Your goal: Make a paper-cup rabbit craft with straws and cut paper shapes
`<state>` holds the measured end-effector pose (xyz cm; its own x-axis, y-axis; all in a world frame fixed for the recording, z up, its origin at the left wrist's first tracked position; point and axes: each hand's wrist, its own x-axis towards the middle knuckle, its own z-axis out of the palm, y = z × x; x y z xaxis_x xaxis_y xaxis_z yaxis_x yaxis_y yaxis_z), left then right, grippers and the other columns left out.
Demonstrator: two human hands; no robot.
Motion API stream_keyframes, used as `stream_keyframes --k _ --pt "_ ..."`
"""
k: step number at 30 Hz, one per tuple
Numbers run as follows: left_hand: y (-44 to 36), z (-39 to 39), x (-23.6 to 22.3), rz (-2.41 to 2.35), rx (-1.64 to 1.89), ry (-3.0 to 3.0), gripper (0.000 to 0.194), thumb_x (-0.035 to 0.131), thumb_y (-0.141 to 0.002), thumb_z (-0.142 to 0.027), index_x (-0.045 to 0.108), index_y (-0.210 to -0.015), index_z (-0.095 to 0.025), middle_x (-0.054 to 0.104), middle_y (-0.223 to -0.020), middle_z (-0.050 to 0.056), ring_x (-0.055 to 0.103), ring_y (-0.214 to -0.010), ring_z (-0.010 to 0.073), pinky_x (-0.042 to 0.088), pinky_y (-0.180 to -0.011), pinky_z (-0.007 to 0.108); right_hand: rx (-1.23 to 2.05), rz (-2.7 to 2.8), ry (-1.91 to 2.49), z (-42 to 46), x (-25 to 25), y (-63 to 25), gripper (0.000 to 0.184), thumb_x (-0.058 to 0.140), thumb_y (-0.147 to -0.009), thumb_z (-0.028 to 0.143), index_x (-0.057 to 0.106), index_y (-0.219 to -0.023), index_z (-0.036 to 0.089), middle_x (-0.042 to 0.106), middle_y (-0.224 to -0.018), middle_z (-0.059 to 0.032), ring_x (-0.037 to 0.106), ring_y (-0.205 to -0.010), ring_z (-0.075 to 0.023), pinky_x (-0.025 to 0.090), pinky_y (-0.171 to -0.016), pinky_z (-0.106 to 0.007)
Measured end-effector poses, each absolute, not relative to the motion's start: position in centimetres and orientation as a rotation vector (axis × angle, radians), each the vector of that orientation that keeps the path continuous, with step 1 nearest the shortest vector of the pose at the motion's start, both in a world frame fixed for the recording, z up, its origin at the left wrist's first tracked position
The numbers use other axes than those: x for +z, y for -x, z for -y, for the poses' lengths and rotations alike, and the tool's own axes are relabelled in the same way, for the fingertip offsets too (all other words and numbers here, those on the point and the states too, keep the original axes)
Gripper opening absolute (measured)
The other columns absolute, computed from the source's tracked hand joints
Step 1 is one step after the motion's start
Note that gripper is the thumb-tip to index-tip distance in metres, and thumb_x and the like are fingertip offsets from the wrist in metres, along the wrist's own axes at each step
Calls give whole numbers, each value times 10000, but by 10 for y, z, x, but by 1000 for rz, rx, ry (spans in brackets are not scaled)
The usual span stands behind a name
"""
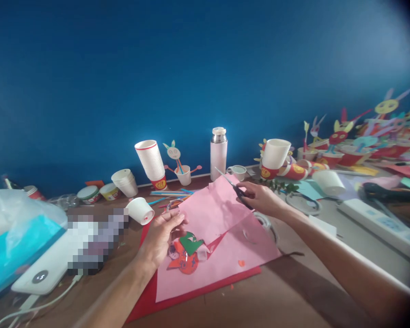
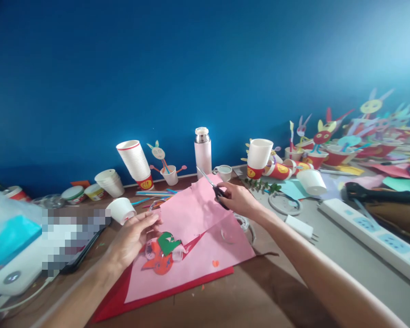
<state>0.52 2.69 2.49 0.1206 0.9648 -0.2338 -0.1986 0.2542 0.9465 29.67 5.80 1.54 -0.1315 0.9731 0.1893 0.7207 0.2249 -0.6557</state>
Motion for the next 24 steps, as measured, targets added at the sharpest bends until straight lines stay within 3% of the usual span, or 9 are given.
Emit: stream_keyframes --k 2,12,24 --pt "-5 -27 24 -1075 1044 -919 160 677 -630 -254 609 -704 -128 612 -653 4 550 -498 81 439 -518 207 473 1869 1601 -51 8 -313 354 514 -748 332 538 -1083 220 652 -819 -24 595 -662 -157 411 -551 -224" --pt "-7 -28 14 -1099 1033 -946 169 681 -626 -256 598 -699 -128 583 -646 -3 537 -524 81 438 -504 204 -37 1771 2116 -41 -14 -345 396 472 -746 355 510 -1111 206 673 -813 -59 622 -733 -228 384 -565 -264" --pt "-5 -32 2 -1105 1043 -925 186 663 -654 -287 617 -718 -117 593 -661 28 538 -574 104 457 -523 224 -96 1830 2386 -41 -19 -345 280 445 -751 300 598 -962 199 667 -876 -111 618 -783 -259 379 -604 -293"
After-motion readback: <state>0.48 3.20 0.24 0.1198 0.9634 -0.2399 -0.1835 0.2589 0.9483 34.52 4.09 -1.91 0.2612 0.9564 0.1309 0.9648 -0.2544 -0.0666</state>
